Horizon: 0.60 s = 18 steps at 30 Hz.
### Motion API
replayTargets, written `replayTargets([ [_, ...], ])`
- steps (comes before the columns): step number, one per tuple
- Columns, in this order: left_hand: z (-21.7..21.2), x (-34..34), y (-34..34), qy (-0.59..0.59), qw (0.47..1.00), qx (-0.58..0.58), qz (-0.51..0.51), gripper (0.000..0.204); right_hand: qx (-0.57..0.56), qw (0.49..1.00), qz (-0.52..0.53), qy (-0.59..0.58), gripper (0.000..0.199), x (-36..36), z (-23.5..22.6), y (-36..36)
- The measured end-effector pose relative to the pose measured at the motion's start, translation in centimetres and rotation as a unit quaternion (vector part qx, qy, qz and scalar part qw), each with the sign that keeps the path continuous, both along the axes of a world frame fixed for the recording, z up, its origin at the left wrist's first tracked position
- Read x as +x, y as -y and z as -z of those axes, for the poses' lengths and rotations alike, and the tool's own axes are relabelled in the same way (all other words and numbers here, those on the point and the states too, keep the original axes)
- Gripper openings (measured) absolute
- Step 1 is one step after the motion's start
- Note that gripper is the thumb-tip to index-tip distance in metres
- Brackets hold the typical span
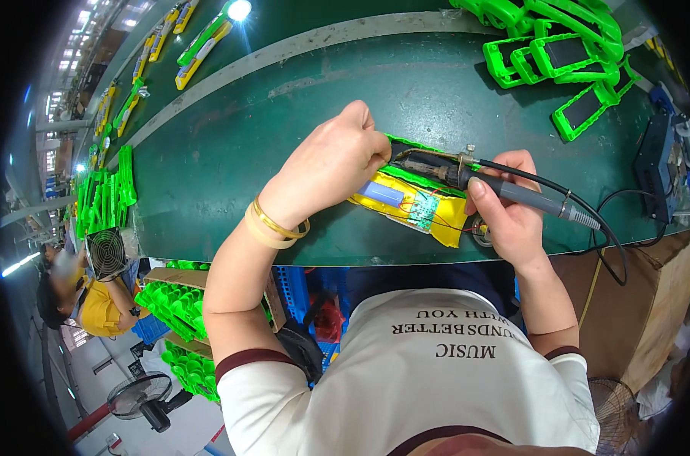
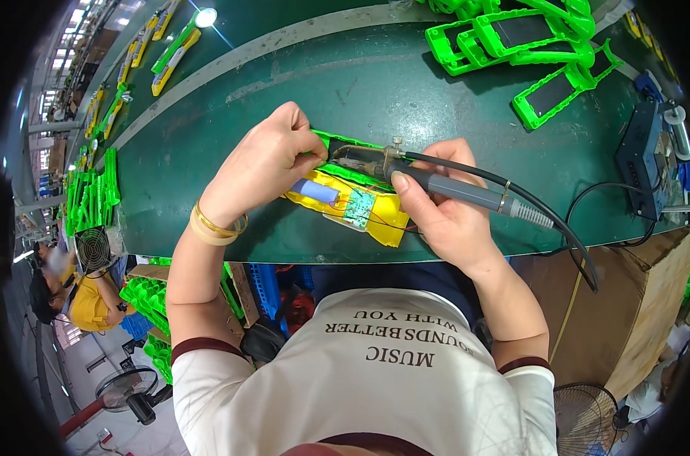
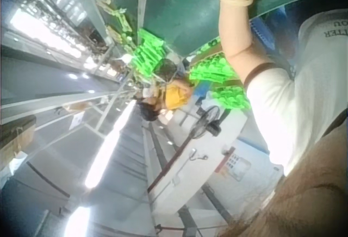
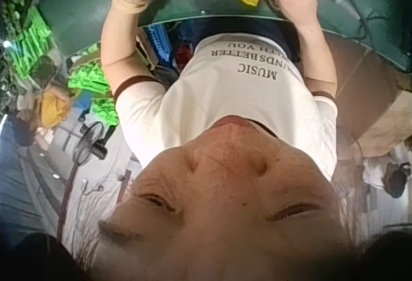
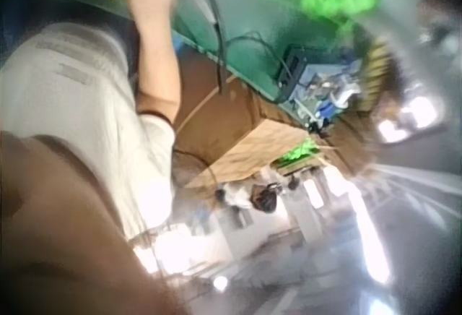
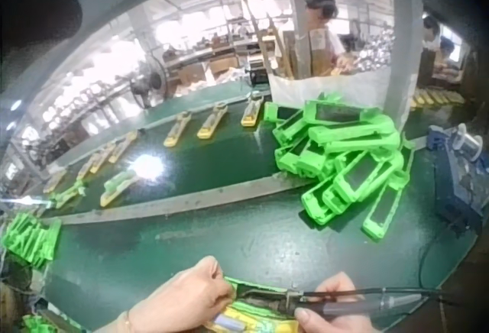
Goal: Soldering wires and components inside plastic flashlight casings on an assembly line.
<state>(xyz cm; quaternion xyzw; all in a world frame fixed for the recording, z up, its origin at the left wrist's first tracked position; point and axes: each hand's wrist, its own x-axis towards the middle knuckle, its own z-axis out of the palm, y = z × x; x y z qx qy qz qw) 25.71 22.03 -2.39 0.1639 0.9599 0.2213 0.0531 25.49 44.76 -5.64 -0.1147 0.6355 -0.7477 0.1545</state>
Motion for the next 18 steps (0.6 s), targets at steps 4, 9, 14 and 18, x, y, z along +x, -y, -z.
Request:
replayTargets([
  [4, -0.45, -0.18, -0.08, 0.012, 1.000, -0.026, 0.009, 0.009, 0.010, 1.000, -0.006, -0.007, 0.025, 0.03, 0.10, 0.11],
  [9, -0.59, -0.18, -0.20, 0.021, 0.999, -0.027, 0.013, 0.009, 0.032, 0.999, -0.010, -0.022, 0.024, -0.10, 0.72, -0.06],
  [14, -0.84, -0.28, -0.26, 0.025, 0.999, -0.027, 0.021, 0.010, 0.042, 0.999, -0.016, -0.001, 0.023, -0.13, 0.25, 0.18],
  [18, -0.84, -0.34, -0.15, 0.022, 0.999, -0.038, 0.030, 0.010, 0.035, 0.999, -0.021, 0.005, 0.024, -0.33, 0.48, 0.31],
])
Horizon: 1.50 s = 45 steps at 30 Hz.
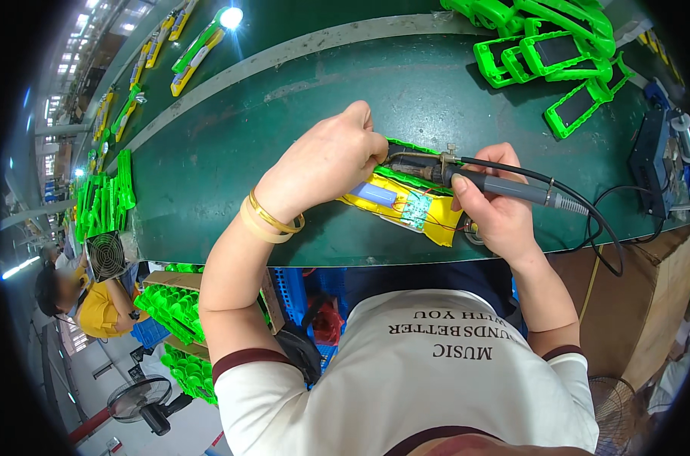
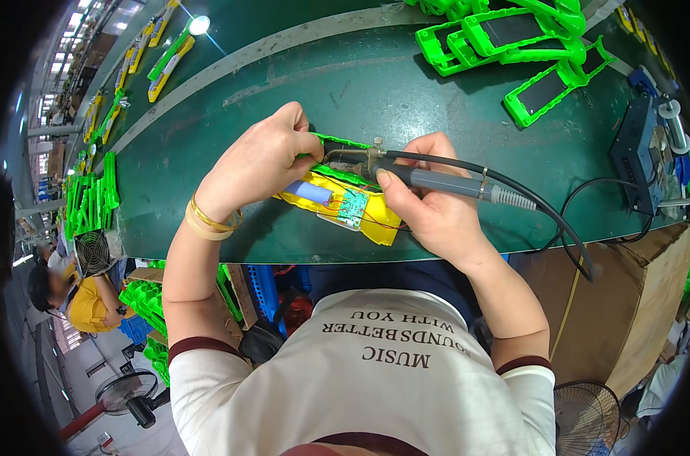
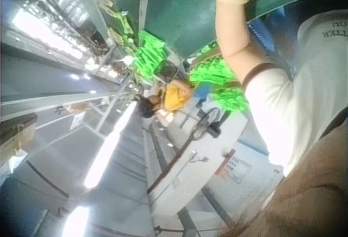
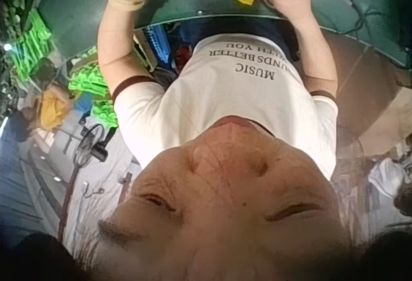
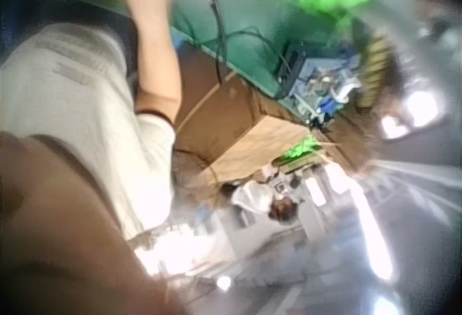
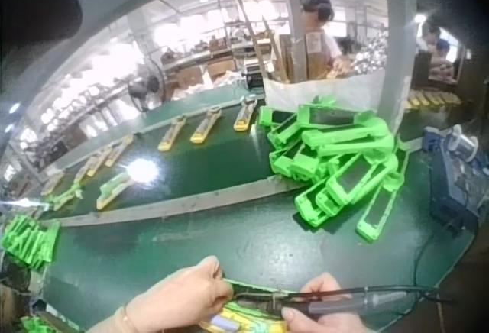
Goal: Soldering wires and components inside plastic flashlight casings on an assembly line.
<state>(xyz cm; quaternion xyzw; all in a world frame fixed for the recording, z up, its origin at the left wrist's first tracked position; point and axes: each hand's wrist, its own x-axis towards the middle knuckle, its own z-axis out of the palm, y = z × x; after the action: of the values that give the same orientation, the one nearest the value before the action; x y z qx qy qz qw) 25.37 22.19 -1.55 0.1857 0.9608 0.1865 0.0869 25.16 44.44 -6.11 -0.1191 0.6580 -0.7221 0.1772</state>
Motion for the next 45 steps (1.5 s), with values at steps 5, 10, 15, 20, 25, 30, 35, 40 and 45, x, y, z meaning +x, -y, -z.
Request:
replayTargets([
  [5, 0.0, -0.2, -0.2, 0.000, 1.000, -0.005, 0.004, 0.010, -0.063, 0.998, 0.028, 0.011, 0.025, 0.6, -0.9, -0.5],
  [10, -0.5, 0.1, 0.2, -0.019, 0.999, -0.001, 0.029, 0.008, -0.156, 0.974, 0.127, -0.101, 0.025, -0.7, -0.7, -5.5],
  [15, -1.3, 1.0, 0.4, -0.014, 1.000, -0.014, 0.011, 0.007, -0.041, 0.962, 0.095, -0.252, 0.033, -4.8, -0.6, -9.4],
  [20, -1.3, 0.9, 0.1, -0.006, 0.999, -0.033, 0.000, 0.007, -0.064, 0.980, 0.045, -0.182, 0.037, -4.0, 0.2, -8.3],
  [25, -1.3, 1.0, 0.4, -0.022, 0.999, -0.026, 0.007, 0.008, -0.232, 0.957, 0.045, -0.169, 0.041, -2.5, -0.1, -4.7],
  [30, -1.5, 1.2, 0.4, -0.027, 0.999, -0.027, 0.015, 0.007, -0.084, 0.948, 0.132, -0.276, 0.043, -2.8, 0.4, -10.1],
  [35, -0.8, 1.4, 0.8, -0.042, 0.998, -0.027, 0.024, 0.007, -0.114, 0.950, 0.136, -0.257, 0.046, -2.4, 1.1, -12.1],
  [40, -0.9, 1.6, 0.8, -0.023, 0.999, -0.028, 0.010, 0.008, -0.119, 0.959, 0.143, -0.215, 0.046, -1.1, 1.2, -10.2],
  [45, -0.8, 1.3, 1.0, -0.026, 0.999, -0.028, 0.020, 0.009, -0.124, 0.959, 0.162, -0.197, 0.045, -0.6, 1.4, -9.9],
])
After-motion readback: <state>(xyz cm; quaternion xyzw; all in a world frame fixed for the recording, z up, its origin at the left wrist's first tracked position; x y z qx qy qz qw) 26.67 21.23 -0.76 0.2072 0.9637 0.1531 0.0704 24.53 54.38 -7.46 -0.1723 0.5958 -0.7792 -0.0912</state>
